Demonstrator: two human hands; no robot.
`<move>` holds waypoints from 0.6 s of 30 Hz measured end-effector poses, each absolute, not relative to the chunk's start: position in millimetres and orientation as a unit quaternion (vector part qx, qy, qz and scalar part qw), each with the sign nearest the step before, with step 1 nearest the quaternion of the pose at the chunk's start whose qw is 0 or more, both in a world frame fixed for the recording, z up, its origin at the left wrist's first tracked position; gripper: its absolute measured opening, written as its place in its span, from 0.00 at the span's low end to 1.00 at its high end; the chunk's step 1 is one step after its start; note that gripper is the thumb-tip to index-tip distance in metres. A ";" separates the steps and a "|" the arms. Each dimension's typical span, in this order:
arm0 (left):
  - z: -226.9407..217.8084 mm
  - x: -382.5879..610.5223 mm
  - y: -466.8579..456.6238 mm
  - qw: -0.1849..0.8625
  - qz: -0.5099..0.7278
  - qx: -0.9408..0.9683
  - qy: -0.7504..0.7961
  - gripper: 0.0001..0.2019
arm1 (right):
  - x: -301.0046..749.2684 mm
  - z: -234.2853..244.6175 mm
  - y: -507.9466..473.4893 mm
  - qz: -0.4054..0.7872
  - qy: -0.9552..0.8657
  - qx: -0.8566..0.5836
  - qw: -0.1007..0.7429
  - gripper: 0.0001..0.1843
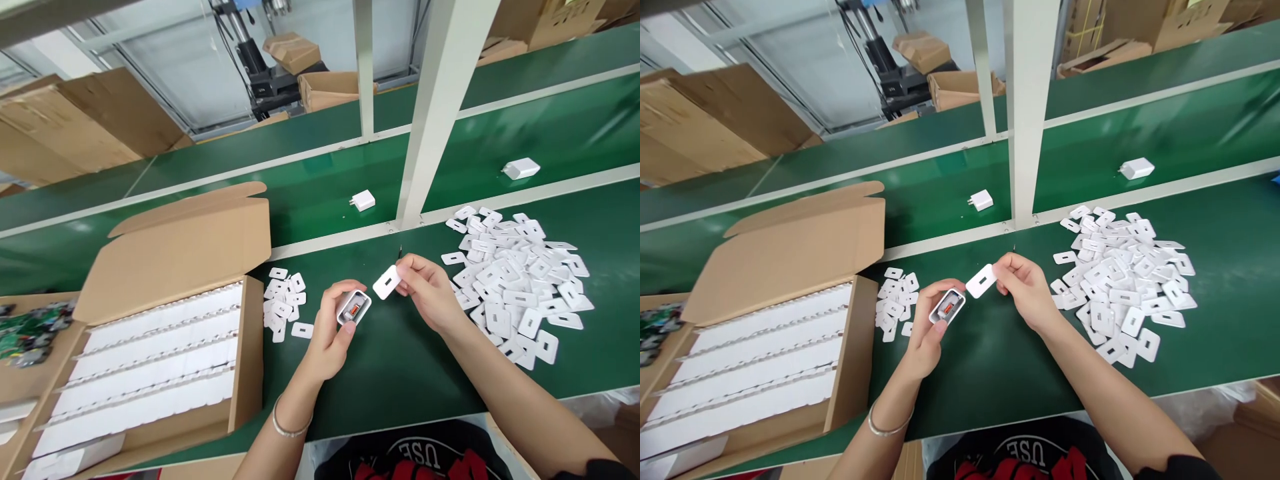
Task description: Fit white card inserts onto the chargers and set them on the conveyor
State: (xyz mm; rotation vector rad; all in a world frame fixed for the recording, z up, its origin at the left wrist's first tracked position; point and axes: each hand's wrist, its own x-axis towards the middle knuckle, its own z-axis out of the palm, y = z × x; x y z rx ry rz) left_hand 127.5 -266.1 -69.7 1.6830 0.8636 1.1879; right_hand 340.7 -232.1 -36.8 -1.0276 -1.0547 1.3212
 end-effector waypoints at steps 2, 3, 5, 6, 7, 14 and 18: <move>-71.0 127.0 -267.9 0.436 0.455 0.682 0.370 0.23 | 337.8 -37.4 -233.0 0.587 -0.429 -0.415 0.547 0.25; -71.3 126.9 -268.7 0.434 0.444 0.686 0.380 0.23 | 336.9 -37.6 -233.3 0.595 -0.424 -0.411 0.545 0.26; -71.6 126.9 -269.8 0.424 0.427 0.694 0.396 0.23 | 335.3 -38.0 -234.5 0.600 -0.426 -0.407 0.541 0.26; -71.6 127.1 -270.0 0.417 0.423 0.698 0.399 0.22 | 334.3 -38.3 -235.7 0.597 -0.434 -0.407 0.537 0.26; -71.4 127.4 -270.0 0.410 0.422 0.703 0.400 0.22 | 333.0 -38.7 -237.6 0.591 -0.448 -0.410 0.531 0.25; -71.5 131.8 -267.1 0.370 0.429 0.715 0.410 0.18 | 317.9 -42.9 -257.7 0.464 -0.585 -0.457 0.483 0.15; -75.5 133.4 -266.1 0.386 0.445 0.704 0.396 0.16 | 316.4 -45.6 -258.5 0.442 -0.602 -0.465 0.475 0.09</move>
